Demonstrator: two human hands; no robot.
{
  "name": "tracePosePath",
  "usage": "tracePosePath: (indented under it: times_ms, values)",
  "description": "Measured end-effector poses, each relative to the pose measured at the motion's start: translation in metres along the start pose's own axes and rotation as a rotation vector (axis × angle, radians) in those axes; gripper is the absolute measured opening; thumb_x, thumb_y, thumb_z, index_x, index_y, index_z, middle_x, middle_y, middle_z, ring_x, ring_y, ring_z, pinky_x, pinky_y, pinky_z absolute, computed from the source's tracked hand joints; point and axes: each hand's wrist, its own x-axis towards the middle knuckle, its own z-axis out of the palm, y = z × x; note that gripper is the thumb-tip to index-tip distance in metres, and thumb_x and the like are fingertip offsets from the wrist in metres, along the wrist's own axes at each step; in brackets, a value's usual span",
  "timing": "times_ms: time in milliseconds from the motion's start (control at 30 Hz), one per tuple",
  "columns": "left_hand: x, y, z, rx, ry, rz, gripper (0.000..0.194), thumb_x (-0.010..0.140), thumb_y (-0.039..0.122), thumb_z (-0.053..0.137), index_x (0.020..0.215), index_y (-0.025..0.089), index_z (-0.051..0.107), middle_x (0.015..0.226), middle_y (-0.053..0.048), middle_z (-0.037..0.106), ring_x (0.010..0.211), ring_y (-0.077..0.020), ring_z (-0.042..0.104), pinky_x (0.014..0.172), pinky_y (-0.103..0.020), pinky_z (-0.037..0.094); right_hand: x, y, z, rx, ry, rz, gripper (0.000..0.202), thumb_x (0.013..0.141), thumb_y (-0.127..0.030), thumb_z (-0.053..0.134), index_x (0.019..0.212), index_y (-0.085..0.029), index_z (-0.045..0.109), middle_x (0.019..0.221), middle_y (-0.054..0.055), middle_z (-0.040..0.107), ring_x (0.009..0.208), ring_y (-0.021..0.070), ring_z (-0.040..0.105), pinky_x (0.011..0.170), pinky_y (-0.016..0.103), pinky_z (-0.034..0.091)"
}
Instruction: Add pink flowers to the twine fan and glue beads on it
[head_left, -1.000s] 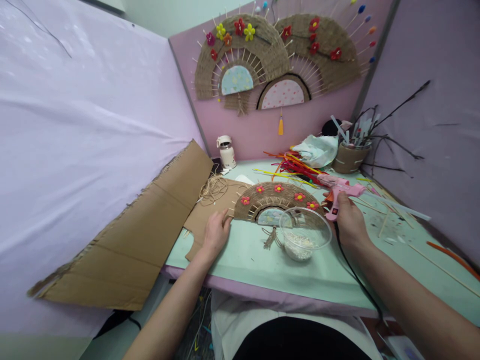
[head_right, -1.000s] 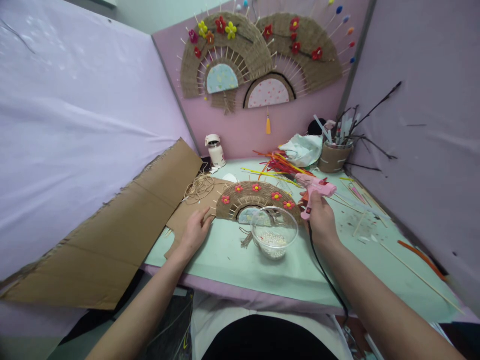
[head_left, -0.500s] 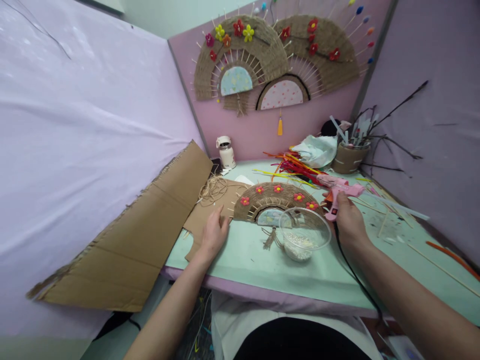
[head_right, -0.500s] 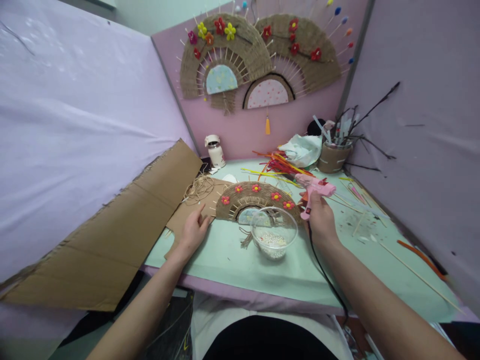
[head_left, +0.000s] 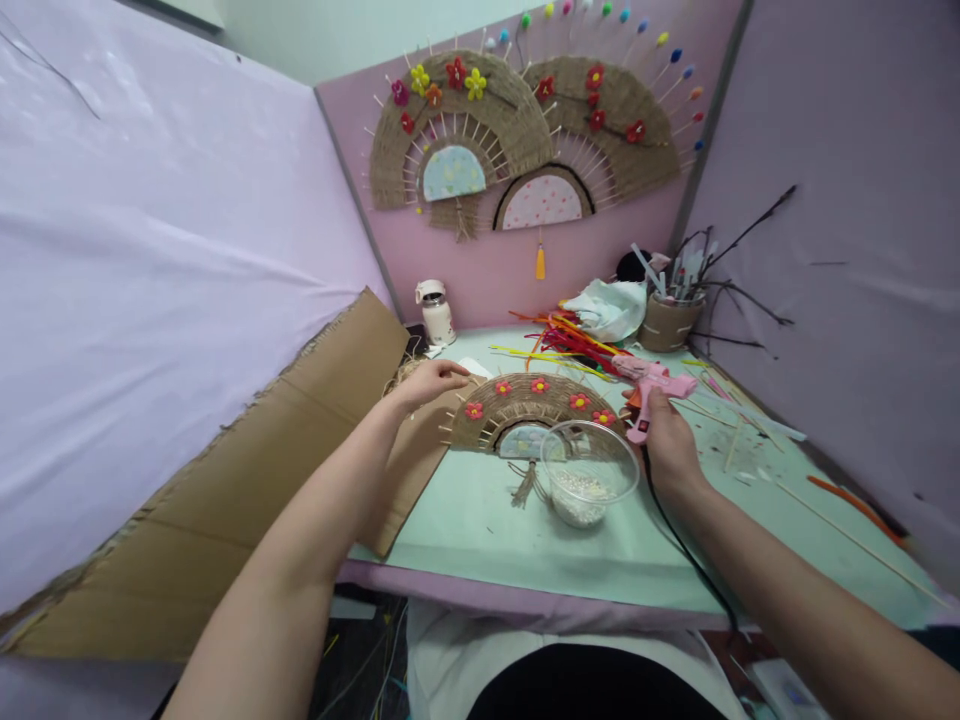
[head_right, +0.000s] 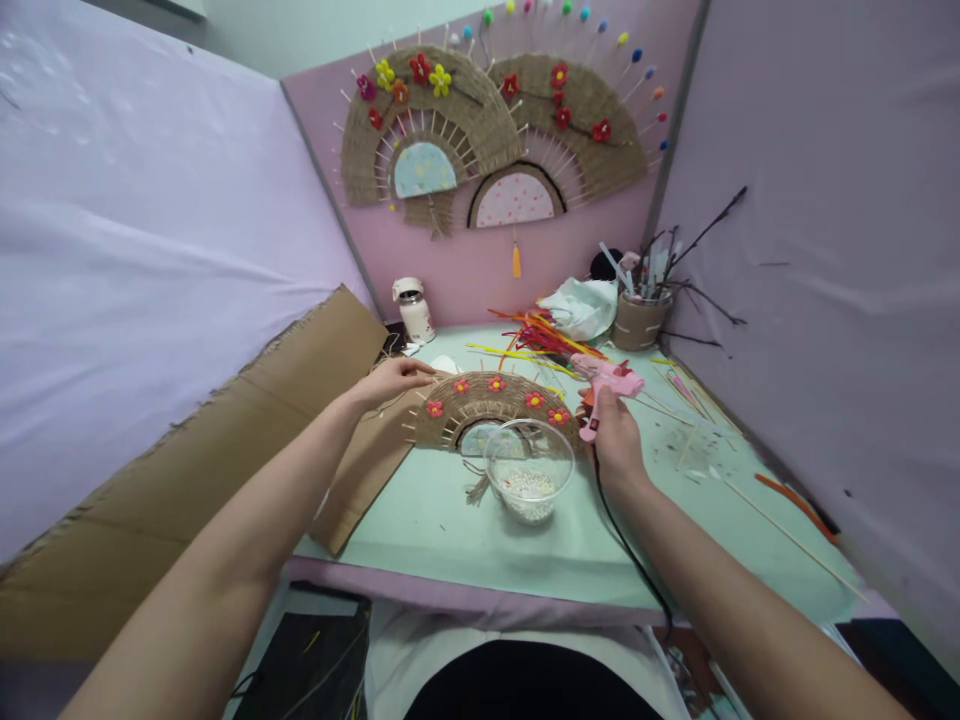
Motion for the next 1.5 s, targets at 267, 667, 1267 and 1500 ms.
tracePosePath:
  times_ms: [267, 667, 1267, 1500]
  values:
    - [0.060, 0.036, 0.010, 0.176, -0.393, 0.158, 0.039, 0.067, 0.033, 0.066, 0.103, 0.017, 0.072, 0.064, 0.003, 0.055, 0.061, -0.0107, 0.046, 0.059, -0.022, 0.036, 0.001, 0.002, 0.000, 0.017, -0.023, 0.014, 0.057, 0.068, -0.070, 0.061, 0.086, -0.017, 0.063, 0.058, -0.004, 0.056, 0.047, 0.0077, 0.049, 0.042, 0.020, 0.037]
    - [0.080, 0.046, 0.053, 0.241, -0.811, -0.012, 0.025, 0.044, 0.020, 0.077, 0.069, 0.018, 0.073, 0.048, 0.005, 0.059, 0.052, -0.0135, 0.047, 0.057, -0.029, 0.047, 0.000, 0.003, 0.001, 0.013, -0.075, 0.022, 0.055, 0.071, -0.071, 0.057, 0.086, -0.019, 0.062, 0.052, -0.006, 0.049, 0.042, 0.0083, 0.042, 0.040, 0.022, 0.030]
    - [0.064, 0.015, 0.054, -0.366, -0.401, 0.169, 0.063, 0.059, 0.035, 0.076, 0.115, 0.014, 0.058, 0.106, -0.009, 0.068, 0.098, -0.0227, 0.061, 0.088, -0.035, 0.048, -0.004, 0.000, 0.003, -0.040, -0.068, 0.036, 0.055, 0.066, -0.074, 0.060, 0.078, -0.020, 0.059, 0.049, -0.006, 0.049, 0.040, 0.0086, 0.040, 0.039, 0.022, 0.030]
    - [0.052, 0.000, 0.047, -0.499, -0.485, 0.010, 0.082, 0.052, 0.031, 0.084, 0.124, 0.017, 0.049, 0.105, -0.010, 0.068, 0.093, -0.0242, 0.064, 0.082, -0.038, 0.052, -0.004, 0.000, 0.003, -0.035, -0.080, 0.034, 0.054, 0.068, -0.072, 0.059, 0.081, -0.019, 0.060, 0.052, -0.005, 0.050, 0.042, 0.0093, 0.042, 0.042, 0.023, 0.033]
